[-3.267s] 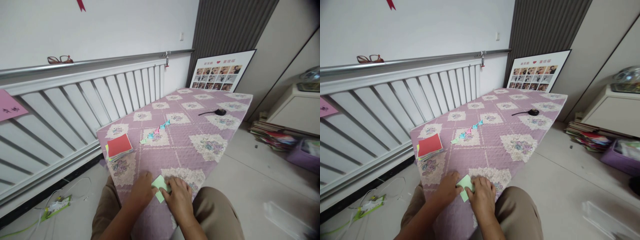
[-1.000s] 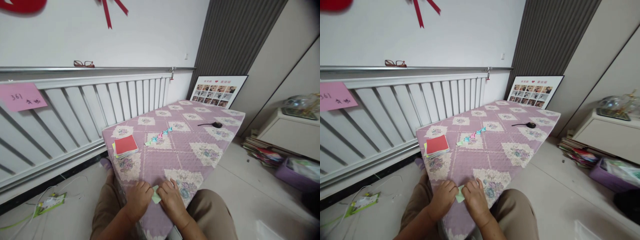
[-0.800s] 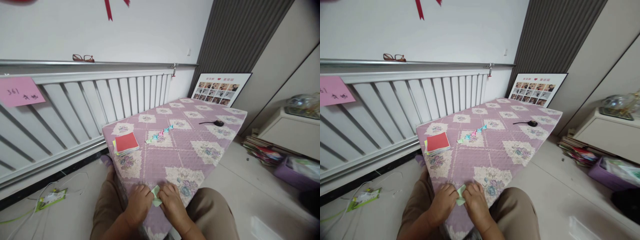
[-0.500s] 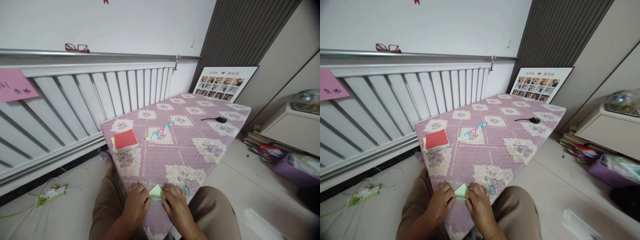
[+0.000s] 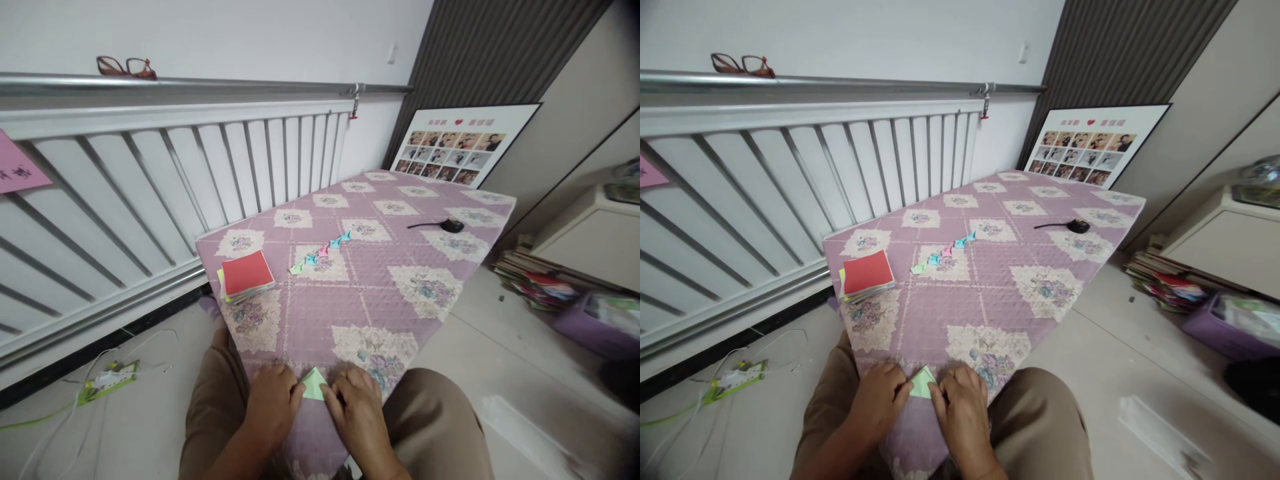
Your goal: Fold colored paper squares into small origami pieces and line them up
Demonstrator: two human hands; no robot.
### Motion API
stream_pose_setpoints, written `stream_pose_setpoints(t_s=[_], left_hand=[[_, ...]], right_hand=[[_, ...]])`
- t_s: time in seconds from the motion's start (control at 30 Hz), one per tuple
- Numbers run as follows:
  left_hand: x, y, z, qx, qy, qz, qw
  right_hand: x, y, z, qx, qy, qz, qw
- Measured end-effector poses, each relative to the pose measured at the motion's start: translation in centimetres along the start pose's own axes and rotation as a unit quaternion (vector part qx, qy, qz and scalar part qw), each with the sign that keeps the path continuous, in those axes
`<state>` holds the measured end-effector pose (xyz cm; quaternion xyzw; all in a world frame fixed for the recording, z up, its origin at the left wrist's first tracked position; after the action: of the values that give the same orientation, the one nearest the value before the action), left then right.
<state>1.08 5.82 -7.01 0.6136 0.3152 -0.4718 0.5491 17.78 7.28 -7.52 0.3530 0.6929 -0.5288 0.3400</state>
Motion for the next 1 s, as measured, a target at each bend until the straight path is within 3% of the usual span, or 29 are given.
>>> stream_pose_setpoints(t_s=[0.27,0.67,0.83,1.0], left_hand=[[0.0,0.1,-0.7,-0.004,-0.039,-0.040,0.998],[0.5,-0.1,-0.7,-0.002,-0.024,-0.058,0.998],[0.5,-0.1,-0.6,0.011,-0.004,-0.060,0.998],[0.8,-0.3,-0.5,0.020,-0.004,-0.064,0.998]], right_hand=[[0.2,0.1,-0.3,0.012,0.005,0.027,1.000],[0.5,1.1,-0.5,0.012,0.023,0.039,0.999],[-0.3,0.1,0.5,-0.068,0.049,0.006,0.996],[0.5,-2.3,2.2,-0.149,0.004,0.000,0.989]])
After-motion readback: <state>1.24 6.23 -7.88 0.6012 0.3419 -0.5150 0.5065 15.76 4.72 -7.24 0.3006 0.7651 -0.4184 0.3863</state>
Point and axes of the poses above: each hand's wrist, its own z-axis away from the middle knuckle, its own x-axis out of the palm, y = z × x, the point moved 4 cm from there along -z, towards the middle knuckle, and after that the axes turned 12 degrees about x, right-handed, at the moved point
